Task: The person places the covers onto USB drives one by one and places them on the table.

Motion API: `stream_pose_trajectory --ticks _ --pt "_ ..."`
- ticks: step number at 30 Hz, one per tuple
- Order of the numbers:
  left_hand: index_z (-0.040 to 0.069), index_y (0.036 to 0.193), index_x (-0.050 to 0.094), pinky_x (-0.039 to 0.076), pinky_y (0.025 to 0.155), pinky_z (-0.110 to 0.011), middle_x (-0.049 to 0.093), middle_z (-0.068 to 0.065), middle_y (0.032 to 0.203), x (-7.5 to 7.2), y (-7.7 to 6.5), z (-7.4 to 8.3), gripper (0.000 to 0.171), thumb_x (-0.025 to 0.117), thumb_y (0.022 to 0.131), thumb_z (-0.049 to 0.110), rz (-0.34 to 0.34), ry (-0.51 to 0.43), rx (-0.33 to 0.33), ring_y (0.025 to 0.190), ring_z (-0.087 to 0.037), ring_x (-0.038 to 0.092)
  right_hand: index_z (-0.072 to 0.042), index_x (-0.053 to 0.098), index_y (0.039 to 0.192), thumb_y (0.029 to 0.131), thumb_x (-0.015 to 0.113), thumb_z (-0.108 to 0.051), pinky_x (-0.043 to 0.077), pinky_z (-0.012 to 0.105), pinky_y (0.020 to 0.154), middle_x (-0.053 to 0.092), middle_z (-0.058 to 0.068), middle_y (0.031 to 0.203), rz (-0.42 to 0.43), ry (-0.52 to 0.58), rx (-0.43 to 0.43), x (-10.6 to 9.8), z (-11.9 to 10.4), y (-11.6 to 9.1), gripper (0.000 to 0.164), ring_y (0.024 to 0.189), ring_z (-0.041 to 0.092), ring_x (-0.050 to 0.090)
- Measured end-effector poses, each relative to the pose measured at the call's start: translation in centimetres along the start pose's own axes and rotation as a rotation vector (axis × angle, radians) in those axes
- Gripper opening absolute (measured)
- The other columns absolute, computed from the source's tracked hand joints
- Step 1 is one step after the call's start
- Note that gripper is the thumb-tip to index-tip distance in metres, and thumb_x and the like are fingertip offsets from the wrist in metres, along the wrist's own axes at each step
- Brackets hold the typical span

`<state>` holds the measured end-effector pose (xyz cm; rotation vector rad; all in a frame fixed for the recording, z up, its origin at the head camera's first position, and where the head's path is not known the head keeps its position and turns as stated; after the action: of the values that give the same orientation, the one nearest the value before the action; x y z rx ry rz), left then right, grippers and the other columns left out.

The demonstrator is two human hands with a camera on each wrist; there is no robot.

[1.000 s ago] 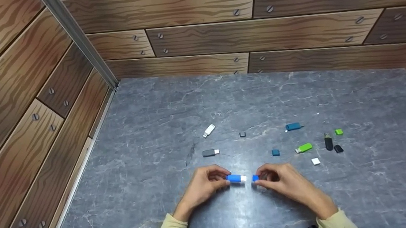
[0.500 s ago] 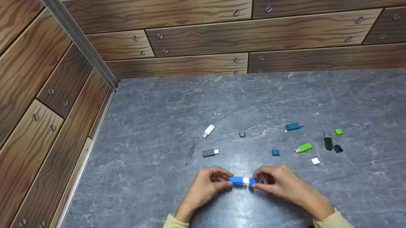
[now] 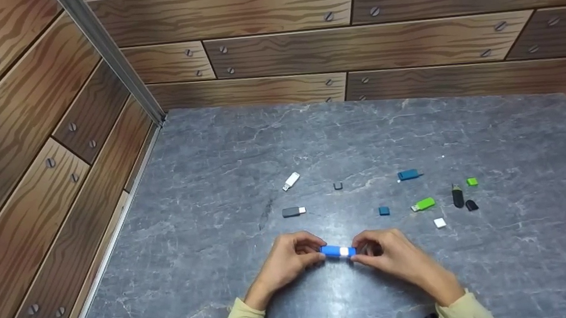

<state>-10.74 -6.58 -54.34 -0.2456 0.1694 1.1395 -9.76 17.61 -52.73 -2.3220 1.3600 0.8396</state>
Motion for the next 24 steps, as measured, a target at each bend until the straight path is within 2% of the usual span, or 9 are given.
stream_pose_trajectory --ticks 9,18,21,24 --pt "0.007 0.105 0.081 0.062 0.067 -0.024 0.081 -0.015 0.094 0.11 -0.13 0.19 0.019 0.084 0.086 0.003 -0.003 -0.013 0.011 0.079 -0.025 0.077 -0.009 0.076 0.103 0.092 0.082 -0.022 0.055 0.02 0.061 0.075 -0.002 0.083 0.016 -0.002 -0.034 0.07 -0.12 0.02 0.019 0.069 -0.005 0.06" --pt "0.005 0.105 0.08 0.063 0.067 -0.026 0.081 -0.016 0.095 0.33 -0.24 0.28 0.019 0.084 0.086 0.002 -0.009 -0.025 0.028 0.081 -0.032 0.078 -0.009 0.075 0.104 0.091 0.083 -0.022 0.063 0.022 0.074 0.081 0.003 0.092 -0.001 0.088 0.003 0.39 -0.12 -0.01 0.02 0.079 0.003 0.074" --pt "0.004 0.104 0.08 0.064 0.069 -0.03 0.08 -0.017 0.096 0.39 -0.24 0.32 0.019 0.083 0.086 0.001 -0.007 -0.028 0.037 0.081 -0.03 0.077 -0.009 0.075 0.106 0.091 0.083 -0.022 0.063 0.022 0.074 0.082 0.004 0.093 0.009 0.109 0.014 0.45 -0.04 -0.06 0.021 0.079 0.003 0.074" --pt "0.003 0.104 0.079 0.063 0.069 -0.027 0.08 -0.018 0.097 0.47 -0.25 0.37 0.019 0.083 0.086 0.0 -0.009 -0.038 0.041 0.08 -0.024 0.077 -0.009 0.076 0.107 0.091 0.083 -0.024 0.063 0.023 0.074 0.082 0.003 0.093 0.024 0.122 0.032 0.45 0.06 -0.1 0.023 0.077 0.003 0.074"
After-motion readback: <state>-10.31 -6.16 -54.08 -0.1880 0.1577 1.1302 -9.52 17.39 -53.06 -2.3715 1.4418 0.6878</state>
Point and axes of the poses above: each hand's wrist, its own y-axis towards the middle knuckle, its own x-axis out of the palm, z = x × y, the point moved 3 cm from there along y, towards the middle knuckle
